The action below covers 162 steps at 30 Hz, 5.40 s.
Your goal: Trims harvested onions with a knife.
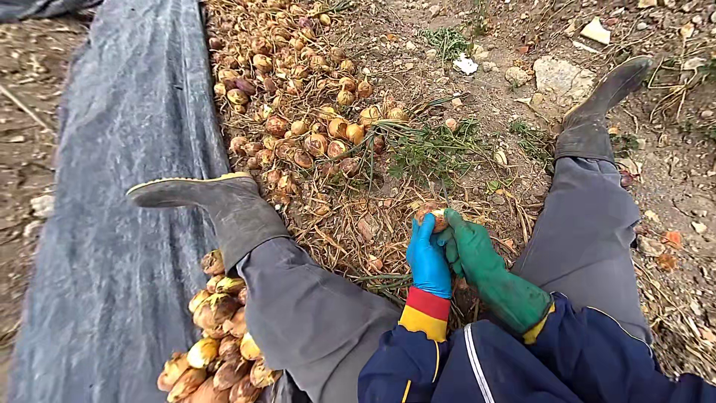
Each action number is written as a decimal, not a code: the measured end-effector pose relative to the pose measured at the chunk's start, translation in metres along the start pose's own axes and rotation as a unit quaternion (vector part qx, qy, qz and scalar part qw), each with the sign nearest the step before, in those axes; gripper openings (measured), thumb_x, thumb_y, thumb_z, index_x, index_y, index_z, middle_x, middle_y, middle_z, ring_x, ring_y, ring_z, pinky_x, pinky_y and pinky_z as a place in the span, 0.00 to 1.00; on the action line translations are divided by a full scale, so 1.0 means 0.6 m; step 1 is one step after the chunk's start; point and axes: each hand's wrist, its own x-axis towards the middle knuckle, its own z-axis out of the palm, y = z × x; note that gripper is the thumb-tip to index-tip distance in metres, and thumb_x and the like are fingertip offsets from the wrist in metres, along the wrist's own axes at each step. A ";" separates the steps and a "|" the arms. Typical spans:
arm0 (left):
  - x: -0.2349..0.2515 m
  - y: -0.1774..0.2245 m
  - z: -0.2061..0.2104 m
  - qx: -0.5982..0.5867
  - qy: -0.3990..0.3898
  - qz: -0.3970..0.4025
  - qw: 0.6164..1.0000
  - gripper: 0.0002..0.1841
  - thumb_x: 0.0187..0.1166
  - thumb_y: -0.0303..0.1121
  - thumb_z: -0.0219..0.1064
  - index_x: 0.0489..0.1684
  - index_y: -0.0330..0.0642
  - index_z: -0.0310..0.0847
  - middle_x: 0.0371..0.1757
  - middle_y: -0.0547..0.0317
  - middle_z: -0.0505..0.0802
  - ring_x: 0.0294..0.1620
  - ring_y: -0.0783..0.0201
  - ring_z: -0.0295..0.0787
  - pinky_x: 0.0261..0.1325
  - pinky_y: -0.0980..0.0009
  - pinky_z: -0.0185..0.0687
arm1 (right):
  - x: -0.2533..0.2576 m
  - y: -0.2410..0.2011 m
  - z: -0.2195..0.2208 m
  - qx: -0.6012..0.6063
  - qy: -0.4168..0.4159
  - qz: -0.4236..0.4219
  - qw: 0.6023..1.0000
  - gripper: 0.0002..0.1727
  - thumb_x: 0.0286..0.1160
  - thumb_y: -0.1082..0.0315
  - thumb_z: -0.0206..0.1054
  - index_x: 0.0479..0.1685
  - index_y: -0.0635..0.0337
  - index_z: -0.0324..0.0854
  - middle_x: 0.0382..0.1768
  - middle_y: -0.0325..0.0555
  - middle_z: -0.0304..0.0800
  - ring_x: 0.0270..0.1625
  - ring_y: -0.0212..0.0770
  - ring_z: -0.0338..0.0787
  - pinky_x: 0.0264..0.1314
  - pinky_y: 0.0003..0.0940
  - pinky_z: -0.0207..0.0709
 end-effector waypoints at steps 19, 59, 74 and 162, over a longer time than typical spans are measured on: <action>-0.131 0.363 -0.432 0.623 0.161 0.132 0.754 0.44 0.61 0.54 0.78 0.88 0.68 0.70 0.77 0.70 0.86 0.76 0.66 0.83 0.75 0.49 0.82 | 0.025 0.006 -0.089 -0.099 -0.121 0.058 0.986 0.43 0.78 0.22 0.48 0.51 0.52 0.90 0.24 0.48 0.90 0.16 0.44 0.84 0.18 0.40 0.82; 0.062 0.178 -0.168 -0.115 0.172 0.051 0.977 0.37 0.84 0.62 0.61 0.88 0.52 0.61 0.84 0.54 0.77 0.84 0.52 0.73 0.84 0.49 0.72 | -0.041 -0.004 0.131 0.034 -0.264 0.117 0.957 0.40 0.77 0.25 0.56 0.56 0.55 0.86 0.28 0.47 0.92 0.19 0.43 0.88 0.21 0.37 0.84; -0.012 0.061 -0.046 0.019 0.056 -0.053 0.997 0.28 0.88 0.60 0.54 0.51 0.40 0.83 0.25 0.50 0.84 0.14 0.60 0.74 0.15 0.61 0.76 | -0.028 -0.019 0.049 -0.001 -0.088 0.088 0.992 0.44 0.79 0.22 0.47 0.39 0.58 0.85 0.22 0.45 0.88 0.17 0.40 0.84 0.21 0.36 0.81; -0.045 0.021 -0.052 0.035 0.034 0.007 0.999 0.28 0.81 0.51 0.70 0.73 0.41 0.81 0.49 0.46 0.94 0.41 0.55 0.92 0.45 0.58 0.90 | -0.066 0.011 0.004 -0.044 -0.085 0.011 0.995 0.44 0.78 0.20 0.42 0.41 0.52 0.87 0.20 0.47 0.85 0.17 0.44 0.84 0.21 0.43 0.82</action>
